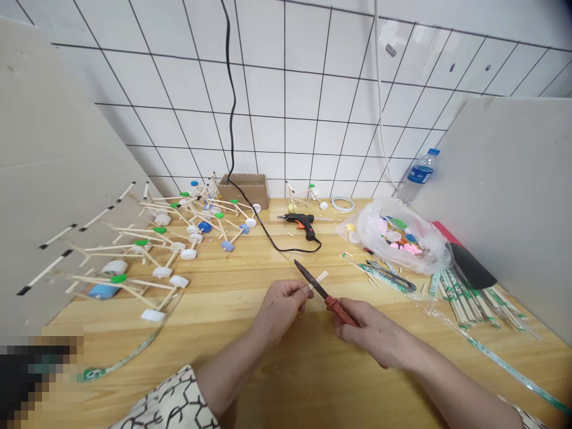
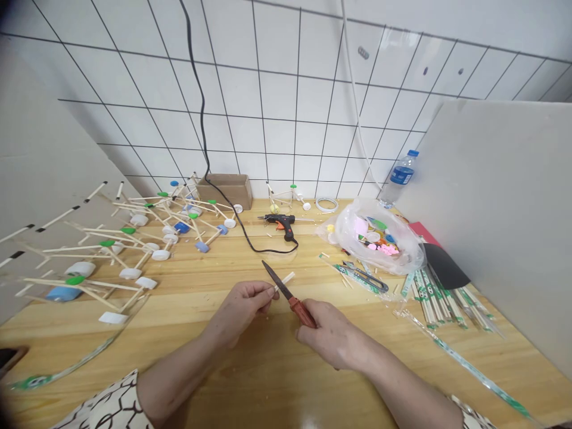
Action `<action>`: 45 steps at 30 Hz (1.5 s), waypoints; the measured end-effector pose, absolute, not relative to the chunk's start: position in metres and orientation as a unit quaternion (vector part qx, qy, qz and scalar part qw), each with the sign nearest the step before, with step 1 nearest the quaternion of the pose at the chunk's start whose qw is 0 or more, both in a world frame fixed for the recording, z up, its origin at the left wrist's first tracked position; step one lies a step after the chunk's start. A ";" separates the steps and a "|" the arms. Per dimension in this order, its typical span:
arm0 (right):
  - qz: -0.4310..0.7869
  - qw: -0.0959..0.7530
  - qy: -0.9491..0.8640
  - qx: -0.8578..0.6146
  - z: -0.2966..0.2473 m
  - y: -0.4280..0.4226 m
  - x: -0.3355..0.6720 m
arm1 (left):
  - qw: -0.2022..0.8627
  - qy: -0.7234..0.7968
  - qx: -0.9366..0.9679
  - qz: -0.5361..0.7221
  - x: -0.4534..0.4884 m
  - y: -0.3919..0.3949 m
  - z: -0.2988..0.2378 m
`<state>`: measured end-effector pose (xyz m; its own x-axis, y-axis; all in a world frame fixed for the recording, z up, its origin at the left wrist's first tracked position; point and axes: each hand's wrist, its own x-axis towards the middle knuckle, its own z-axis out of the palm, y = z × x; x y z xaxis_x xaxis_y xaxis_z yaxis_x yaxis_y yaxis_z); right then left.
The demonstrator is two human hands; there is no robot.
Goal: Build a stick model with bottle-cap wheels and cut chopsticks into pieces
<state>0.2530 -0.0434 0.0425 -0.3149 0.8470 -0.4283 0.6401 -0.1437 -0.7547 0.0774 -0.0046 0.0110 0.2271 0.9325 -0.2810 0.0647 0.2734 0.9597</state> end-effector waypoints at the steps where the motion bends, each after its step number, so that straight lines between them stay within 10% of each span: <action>1: 0.487 0.106 -0.649 -0.575 0.043 -0.044 0.253 | 0.613 0.510 0.488 0.354 0.077 -0.005 0.011; 45: 0.478 0.107 -0.671 -0.557 0.042 -0.047 0.253 | 0.616 0.506 0.484 0.362 0.078 -0.005 0.008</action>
